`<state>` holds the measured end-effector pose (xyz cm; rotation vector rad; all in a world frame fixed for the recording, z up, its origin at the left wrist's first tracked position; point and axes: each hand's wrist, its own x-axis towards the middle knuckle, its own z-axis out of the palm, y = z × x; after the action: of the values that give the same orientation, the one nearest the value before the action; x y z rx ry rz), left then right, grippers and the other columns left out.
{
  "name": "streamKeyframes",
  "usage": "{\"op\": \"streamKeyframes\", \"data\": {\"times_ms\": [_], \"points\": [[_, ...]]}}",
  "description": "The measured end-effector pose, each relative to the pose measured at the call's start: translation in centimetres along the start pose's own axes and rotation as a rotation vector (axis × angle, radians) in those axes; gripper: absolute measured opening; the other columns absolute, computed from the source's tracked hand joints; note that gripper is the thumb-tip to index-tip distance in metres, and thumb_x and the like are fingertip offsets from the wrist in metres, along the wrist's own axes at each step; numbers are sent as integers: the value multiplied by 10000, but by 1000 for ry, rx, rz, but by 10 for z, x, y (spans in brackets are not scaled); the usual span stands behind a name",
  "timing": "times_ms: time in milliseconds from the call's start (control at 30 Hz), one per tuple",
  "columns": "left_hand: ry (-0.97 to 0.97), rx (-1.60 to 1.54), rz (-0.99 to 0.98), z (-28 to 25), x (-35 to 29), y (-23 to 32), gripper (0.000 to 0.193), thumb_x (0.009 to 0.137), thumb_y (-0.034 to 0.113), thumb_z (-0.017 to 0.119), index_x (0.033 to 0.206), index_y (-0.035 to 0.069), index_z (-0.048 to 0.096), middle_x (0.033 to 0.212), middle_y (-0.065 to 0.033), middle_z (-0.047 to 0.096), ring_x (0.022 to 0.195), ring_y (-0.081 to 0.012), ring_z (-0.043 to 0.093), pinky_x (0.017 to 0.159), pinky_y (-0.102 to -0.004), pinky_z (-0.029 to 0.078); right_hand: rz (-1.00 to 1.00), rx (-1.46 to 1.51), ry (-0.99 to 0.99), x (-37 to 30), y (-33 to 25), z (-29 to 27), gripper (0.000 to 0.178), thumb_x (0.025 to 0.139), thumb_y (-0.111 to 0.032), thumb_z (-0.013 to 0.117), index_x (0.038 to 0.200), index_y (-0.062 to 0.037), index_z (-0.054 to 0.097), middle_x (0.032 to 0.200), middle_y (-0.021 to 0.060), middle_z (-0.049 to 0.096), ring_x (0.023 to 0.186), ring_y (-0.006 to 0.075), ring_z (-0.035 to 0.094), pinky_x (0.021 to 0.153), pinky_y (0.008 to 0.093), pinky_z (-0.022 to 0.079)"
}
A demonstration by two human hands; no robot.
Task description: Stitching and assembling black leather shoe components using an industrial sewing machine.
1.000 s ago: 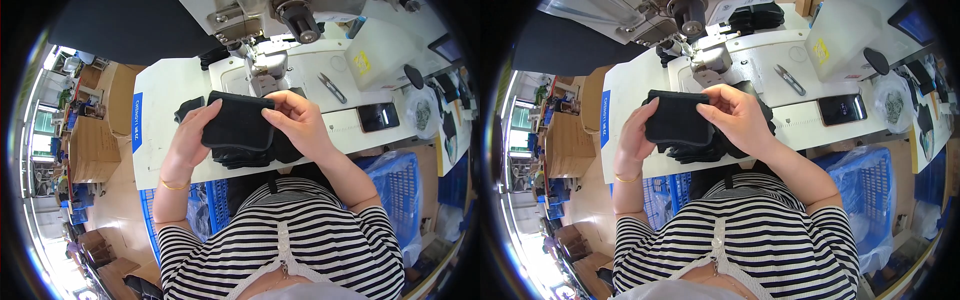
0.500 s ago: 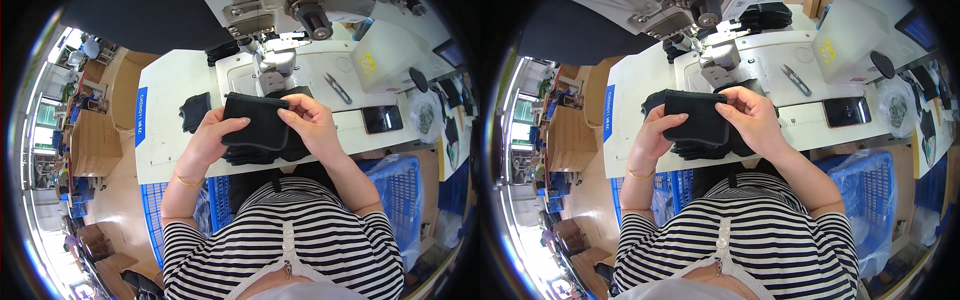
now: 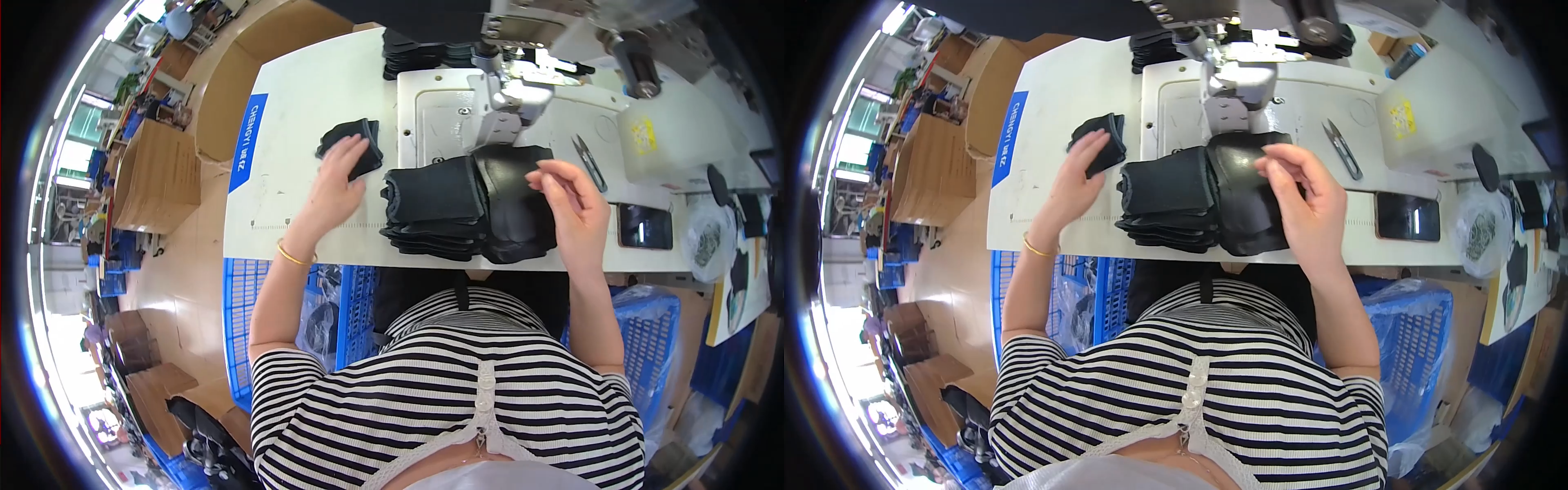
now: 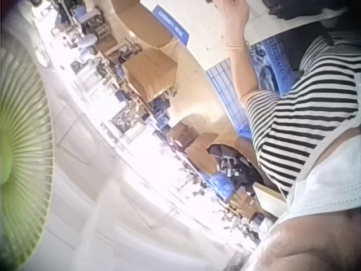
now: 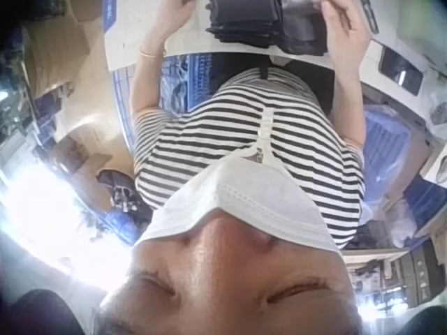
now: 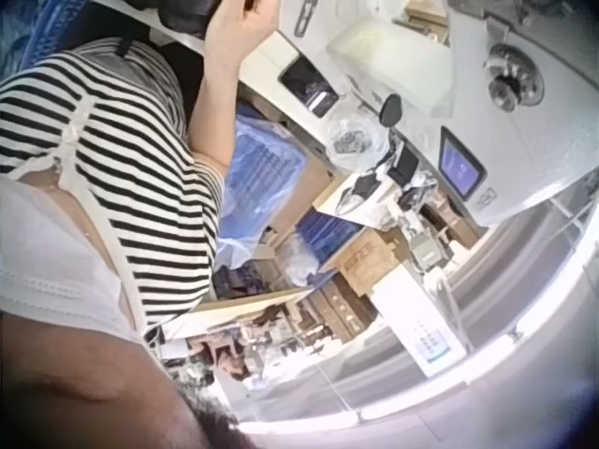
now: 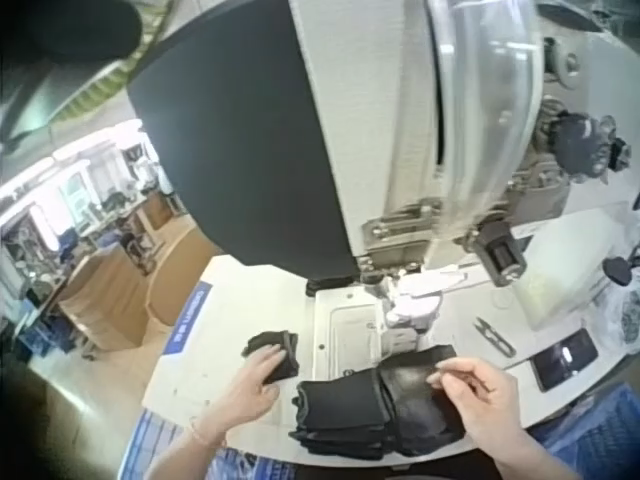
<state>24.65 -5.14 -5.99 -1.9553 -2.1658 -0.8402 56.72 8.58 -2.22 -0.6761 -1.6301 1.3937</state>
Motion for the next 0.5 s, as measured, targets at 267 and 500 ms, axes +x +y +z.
{"op": "streamKeyframes", "data": {"times_ms": [267, 500], "points": [[219, -148, 112, -5, 4, 105, 296, 791, -11, 671, 1084, -44, 642, 1114, -173, 648, 1049, -341, 616, 937, -416, 476, -100, -801, 43, 2, 19, -8, 496, 814, -219, 753, 1188, 41, 560, 1135, 154, 578, 1055, 298, 575, 946, 378, 433], [68, -61, -180, 31, 21, 115, 418, 850, 247, 688, 1142, -40, 603, 1079, -167, 598, 1016, -348, 565, 924, -433, 426, -92, -671, 24, 1, 14, 4, 490, 811, -165, 755, 1203, 40, 544, 1122, 154, 573, 1060, 299, 567, 917, 369, 449]]}}
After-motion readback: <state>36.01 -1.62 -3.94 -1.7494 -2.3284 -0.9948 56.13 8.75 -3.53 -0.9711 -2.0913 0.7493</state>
